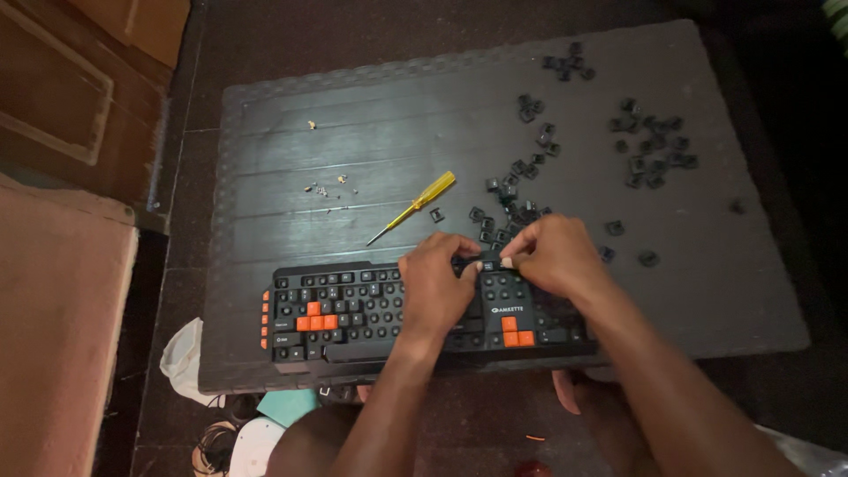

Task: The person assembles a keyboard by hand, picking up individual keycaps from a table and pressing them into the keyboard base one at a time.

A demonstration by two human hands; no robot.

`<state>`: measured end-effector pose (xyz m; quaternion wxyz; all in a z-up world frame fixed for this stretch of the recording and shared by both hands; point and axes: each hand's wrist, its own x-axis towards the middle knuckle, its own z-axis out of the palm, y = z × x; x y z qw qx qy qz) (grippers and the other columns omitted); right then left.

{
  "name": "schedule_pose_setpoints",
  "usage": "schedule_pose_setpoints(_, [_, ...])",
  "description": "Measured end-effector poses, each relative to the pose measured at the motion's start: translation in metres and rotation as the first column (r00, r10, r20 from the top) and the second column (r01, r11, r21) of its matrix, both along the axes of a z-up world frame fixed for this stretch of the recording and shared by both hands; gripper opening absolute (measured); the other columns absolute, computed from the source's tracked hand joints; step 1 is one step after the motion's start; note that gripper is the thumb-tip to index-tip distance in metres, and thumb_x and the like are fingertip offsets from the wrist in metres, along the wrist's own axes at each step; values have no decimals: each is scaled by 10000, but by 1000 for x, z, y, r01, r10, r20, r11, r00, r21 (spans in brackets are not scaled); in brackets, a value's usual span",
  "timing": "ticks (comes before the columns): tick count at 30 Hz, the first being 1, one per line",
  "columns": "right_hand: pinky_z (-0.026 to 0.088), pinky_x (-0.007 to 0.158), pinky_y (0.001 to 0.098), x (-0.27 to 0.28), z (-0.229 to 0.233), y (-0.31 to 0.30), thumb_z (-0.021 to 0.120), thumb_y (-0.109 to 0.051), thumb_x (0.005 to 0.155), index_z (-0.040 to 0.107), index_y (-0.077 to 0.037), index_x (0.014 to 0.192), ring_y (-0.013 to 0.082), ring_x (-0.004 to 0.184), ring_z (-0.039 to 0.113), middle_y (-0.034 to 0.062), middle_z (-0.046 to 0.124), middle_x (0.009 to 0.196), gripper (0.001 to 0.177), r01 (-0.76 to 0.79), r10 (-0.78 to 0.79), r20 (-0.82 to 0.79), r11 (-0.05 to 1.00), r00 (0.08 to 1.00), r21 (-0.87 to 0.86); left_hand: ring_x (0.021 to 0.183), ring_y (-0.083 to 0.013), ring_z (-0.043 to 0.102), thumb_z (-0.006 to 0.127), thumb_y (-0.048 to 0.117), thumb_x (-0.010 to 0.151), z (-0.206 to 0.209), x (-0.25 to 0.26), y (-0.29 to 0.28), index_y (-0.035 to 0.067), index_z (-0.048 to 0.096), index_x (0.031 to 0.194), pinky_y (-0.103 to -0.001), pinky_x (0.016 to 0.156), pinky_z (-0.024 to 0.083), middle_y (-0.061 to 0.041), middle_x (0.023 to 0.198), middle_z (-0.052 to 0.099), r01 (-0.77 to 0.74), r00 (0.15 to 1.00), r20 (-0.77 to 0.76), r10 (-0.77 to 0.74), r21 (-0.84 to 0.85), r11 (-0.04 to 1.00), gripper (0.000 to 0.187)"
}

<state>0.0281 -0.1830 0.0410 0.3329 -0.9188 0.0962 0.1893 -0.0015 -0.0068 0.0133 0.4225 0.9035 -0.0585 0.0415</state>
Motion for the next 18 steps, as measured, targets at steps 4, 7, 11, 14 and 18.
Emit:
schedule_pose_setpoints(4, [588,744,326,1,-4,-5,835,-157,747,851,-177,900,193,738,774,94,802,826,155,-45,45,30,999,999,17,1061,-233,662,819,131,758,1,-3,-8,131,761,944,-424,969,371,-30,1001,725,-19,1000,-2,19,8,1000,194])
schedule_pose_setpoints(7, [592,738,328,2,-10,-7,830,-151,732,855,-175,880,188,726,768,86,800,811,152,-63,62,69,998,996,12,1087,-240,644,825,139,747,1,-4,-13,128,767,929,-441,1006,330,-37,1012,726,-39,999,19,39,22,999,191])
schedule_pose_setpoints(11, [601,741,337,-1,-9,-4,810,-127,716,856,-183,875,214,713,771,92,794,793,175,-115,117,163,993,980,-18,1079,-240,647,823,158,751,-2,-4,-17,132,771,929,-461,1025,317,-34,1015,728,-71,997,-5,71,41,997,187])
schedule_pose_setpoints(14, [594,751,367,-2,-5,3,815,-153,732,855,-208,864,240,743,758,83,785,796,149,-116,139,148,982,979,-150,1058,-248,649,839,194,751,-3,-1,-20,146,781,894,-461,1024,318,-33,1007,730,-97,995,-27,98,51,994,161])
schedule_pose_setpoints(18, [591,747,387,1,-4,5,837,-170,711,837,-189,817,238,761,751,64,776,796,108,-85,109,154,985,982,-150,1039,-248,653,844,202,738,-5,0,-21,159,786,859,-468,1037,308,-34,989,729,-95,994,-45,96,42,995,141])
